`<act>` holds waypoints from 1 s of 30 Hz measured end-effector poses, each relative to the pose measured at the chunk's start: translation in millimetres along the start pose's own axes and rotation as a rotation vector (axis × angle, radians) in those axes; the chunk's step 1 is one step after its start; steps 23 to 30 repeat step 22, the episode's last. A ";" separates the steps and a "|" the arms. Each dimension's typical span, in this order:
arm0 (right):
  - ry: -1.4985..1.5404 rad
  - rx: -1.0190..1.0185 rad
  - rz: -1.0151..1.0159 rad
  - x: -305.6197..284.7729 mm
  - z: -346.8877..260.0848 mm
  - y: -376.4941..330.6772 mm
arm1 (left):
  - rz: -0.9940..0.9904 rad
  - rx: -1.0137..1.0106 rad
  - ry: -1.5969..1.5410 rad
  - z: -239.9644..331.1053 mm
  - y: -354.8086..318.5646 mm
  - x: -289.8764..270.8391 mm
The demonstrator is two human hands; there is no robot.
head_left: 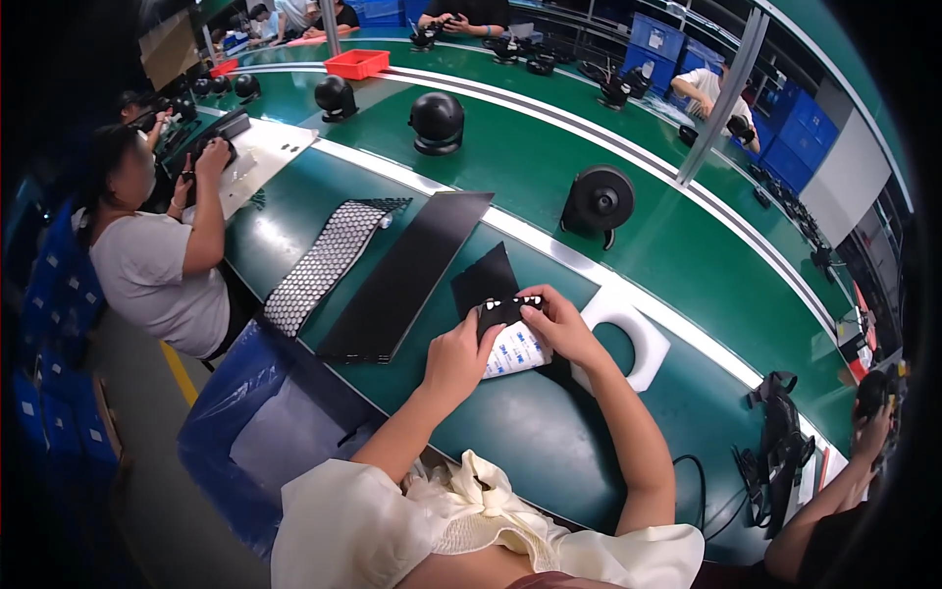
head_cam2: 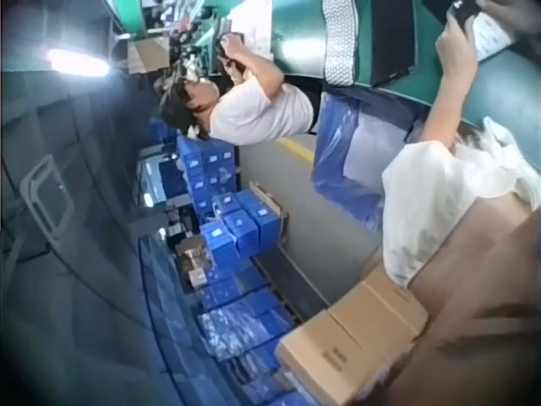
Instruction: Assemble internal padding and components into a spherical plastic housing on an assembly line.
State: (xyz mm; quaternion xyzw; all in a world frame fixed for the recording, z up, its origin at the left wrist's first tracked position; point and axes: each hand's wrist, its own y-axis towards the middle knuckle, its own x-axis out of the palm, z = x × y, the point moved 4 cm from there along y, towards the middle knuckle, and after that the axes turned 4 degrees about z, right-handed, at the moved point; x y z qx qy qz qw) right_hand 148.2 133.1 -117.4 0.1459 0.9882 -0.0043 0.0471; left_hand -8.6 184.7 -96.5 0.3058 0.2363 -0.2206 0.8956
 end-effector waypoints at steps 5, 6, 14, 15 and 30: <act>0.112 -0.007 -0.017 2.7 -16.6 -7.3 | -0.013 -0.083 -0.401 11.0 4.6 -14.5; 0.133 -0.004 -0.032 4.5 -18.8 -7.5 | 0.012 -0.090 -0.394 10.4 1.9 -20.0; -0.322 0.014 -0.062 2.0 -60.8 0.0 | -0.310 -0.126 -0.352 -48.3 -12.6 -34.0; -0.496 0.000 -0.107 3.5 -70.4 14.9 | -0.331 -0.131 -0.313 -60.0 -16.7 -31.5; -1.162 -0.309 0.101 -27.4 -56.5 223.1 | -0.399 -0.086 -0.458 -68.6 -9.1 -27.4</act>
